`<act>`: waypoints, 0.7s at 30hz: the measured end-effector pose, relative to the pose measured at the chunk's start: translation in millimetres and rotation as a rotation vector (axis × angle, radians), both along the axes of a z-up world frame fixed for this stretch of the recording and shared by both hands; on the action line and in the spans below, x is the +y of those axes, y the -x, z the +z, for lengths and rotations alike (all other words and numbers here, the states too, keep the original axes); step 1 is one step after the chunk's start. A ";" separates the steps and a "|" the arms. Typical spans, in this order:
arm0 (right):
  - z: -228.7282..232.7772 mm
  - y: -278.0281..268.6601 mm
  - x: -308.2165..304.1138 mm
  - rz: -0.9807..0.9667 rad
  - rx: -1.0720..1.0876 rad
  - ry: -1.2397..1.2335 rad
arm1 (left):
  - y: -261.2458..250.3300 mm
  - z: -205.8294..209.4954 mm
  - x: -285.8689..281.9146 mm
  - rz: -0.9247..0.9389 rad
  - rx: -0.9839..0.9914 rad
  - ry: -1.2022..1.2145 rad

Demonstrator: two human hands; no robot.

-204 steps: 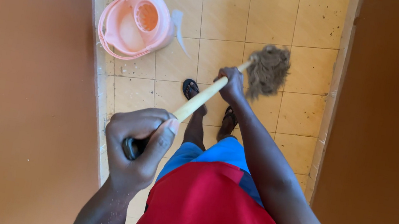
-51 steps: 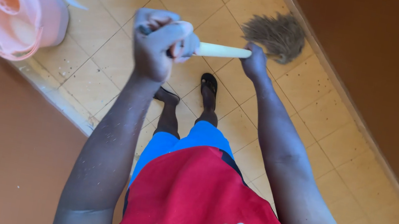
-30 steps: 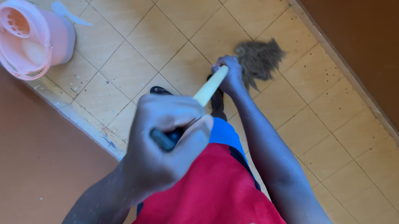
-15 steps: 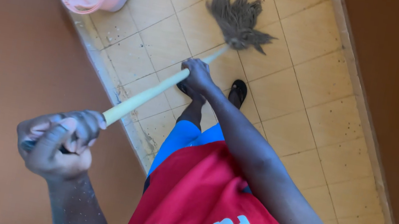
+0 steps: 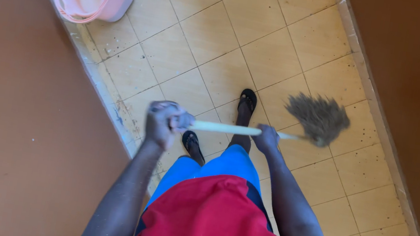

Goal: The person mops a tiled floor, periodically dipping the mop into a bucket of water to rinse it. After cleaning the hallway, they move the bucket to mop the area near a door.

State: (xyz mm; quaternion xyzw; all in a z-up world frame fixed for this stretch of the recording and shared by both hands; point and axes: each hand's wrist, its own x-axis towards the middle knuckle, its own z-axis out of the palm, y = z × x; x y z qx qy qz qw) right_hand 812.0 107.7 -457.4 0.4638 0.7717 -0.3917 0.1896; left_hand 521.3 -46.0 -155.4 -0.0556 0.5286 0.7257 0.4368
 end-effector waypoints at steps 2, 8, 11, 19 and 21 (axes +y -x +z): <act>-7.3 -28.1 -18.0 -0.021 -0.044 -0.021 | -20.0 -3.8 0.9 -0.079 -0.024 -0.008; -7.9 -53.8 -122.6 -0.114 0.111 -0.227 | -48.8 60.9 -77.9 -0.353 0.033 -0.031; -42.1 -26.7 -161.8 -0.151 0.304 -0.361 | -50.1 122.4 -121.4 -0.445 0.136 0.048; 53.6 101.4 -205.4 -0.059 0.638 -0.312 | -63.2 228.2 -185.9 -0.391 0.671 -0.001; 60.6 132.0 -224.8 -0.002 0.692 -0.209 | -69.3 233.1 -213.9 -0.235 0.650 0.077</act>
